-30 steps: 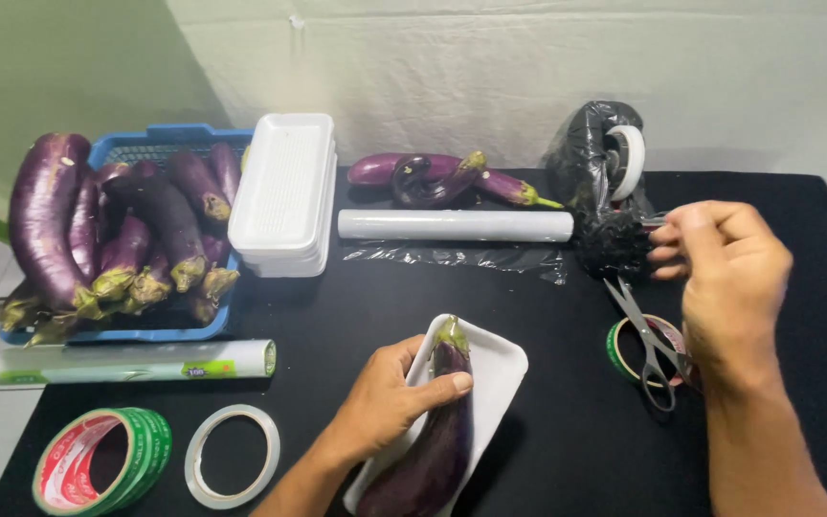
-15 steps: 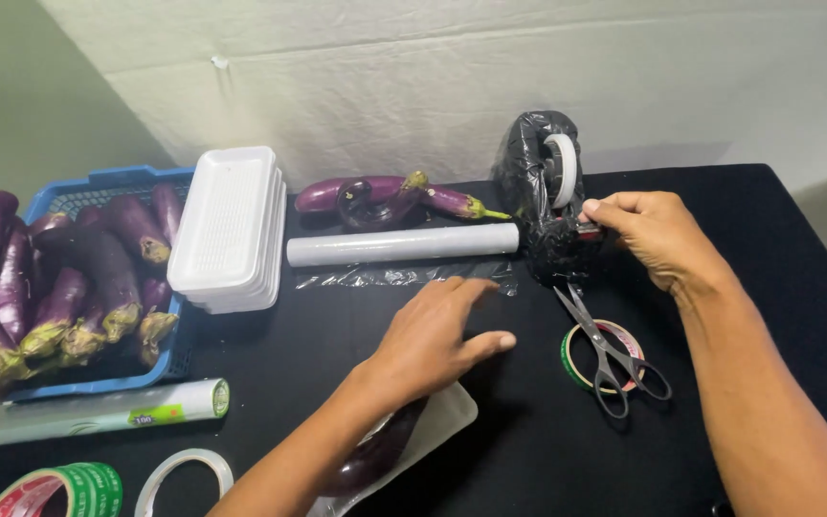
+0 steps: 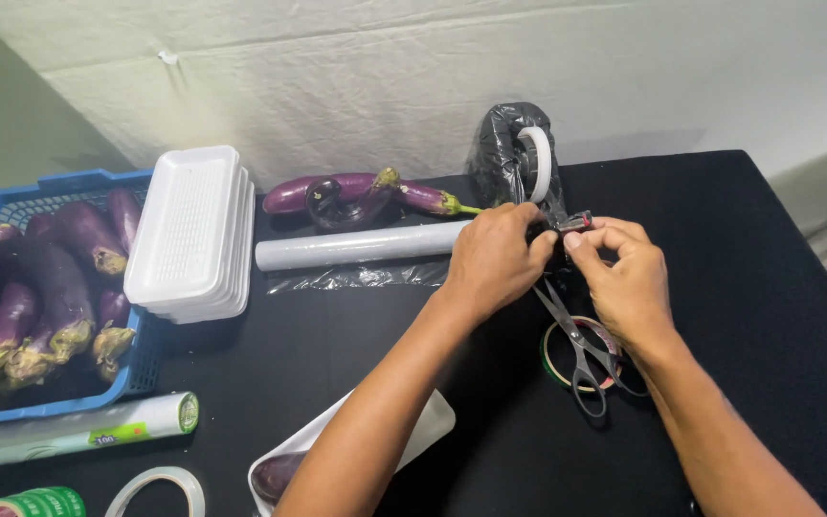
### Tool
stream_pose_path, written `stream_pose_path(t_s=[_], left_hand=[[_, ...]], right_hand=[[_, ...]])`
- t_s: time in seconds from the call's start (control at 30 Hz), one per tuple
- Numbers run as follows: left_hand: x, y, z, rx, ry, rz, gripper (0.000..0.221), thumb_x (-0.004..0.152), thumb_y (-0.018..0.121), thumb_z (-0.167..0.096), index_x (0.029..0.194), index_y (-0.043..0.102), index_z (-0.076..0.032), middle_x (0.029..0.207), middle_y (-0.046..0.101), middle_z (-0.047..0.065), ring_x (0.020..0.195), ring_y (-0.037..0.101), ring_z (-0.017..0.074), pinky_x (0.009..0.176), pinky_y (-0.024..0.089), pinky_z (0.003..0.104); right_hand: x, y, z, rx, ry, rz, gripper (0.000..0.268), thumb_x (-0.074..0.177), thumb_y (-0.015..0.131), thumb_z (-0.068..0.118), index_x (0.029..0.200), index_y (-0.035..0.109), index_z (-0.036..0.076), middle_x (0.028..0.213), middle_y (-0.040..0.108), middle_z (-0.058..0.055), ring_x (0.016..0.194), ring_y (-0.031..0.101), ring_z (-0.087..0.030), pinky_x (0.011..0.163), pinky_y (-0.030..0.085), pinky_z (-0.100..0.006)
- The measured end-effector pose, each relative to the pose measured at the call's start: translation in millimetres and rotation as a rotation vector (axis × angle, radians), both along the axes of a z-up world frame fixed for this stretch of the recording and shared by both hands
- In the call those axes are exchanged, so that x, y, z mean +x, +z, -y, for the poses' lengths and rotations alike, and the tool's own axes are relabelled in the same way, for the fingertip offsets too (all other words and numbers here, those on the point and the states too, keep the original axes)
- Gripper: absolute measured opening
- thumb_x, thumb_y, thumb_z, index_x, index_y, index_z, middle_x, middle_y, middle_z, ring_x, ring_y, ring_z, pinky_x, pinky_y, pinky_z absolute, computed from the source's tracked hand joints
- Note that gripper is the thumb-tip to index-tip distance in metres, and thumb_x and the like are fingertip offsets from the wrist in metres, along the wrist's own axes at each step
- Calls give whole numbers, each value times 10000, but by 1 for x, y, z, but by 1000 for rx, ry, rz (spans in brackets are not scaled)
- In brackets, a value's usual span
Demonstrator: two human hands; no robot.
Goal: The person places an eggplant onto a foam tray, wraps the tray and eggplant in plastic film, and secures it with a green adhesive label.
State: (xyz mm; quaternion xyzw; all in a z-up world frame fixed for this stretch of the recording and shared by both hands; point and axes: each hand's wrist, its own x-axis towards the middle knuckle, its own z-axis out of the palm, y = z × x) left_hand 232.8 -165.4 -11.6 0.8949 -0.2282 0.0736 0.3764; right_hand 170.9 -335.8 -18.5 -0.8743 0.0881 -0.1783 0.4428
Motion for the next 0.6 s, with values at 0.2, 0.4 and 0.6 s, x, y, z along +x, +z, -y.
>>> stream_pose_path(t_s=[0.2, 0.4, 0.6], left_hand=[[-4, 29, 11, -48, 88, -121, 456, 815, 696, -446, 940, 764, -13, 841, 717, 210, 838, 739, 441, 734, 580, 542], [-4, 34, 12, -74, 94, -187, 429, 814, 707, -405, 956, 762, -4, 887, 720, 218, 890, 745, 448, 773, 589, 529], [-120, 59, -91, 591, 52, -253, 1105, 769, 580, -855, 1579, 346, -140, 1432, 486, 243, 1264, 474, 442, 892, 456, 635]], right_hand=[[-1, 2, -17, -69, 28, 179, 76, 982, 698, 59, 933, 750, 34, 1158, 680, -144, 1064, 694, -346, 810, 607, -381], [5, 1, 4, -300, 93, 114, 54, 955, 748, 117, 910, 735, 91, 1168, 691, -91, 1085, 680, -346, 790, 598, -422], [-70, 59, -5, -293, 276, -239, 162, 933, 671, 202, 861, 783, 109, 1049, 804, 21, 952, 721, -118, 904, 493, -286]])
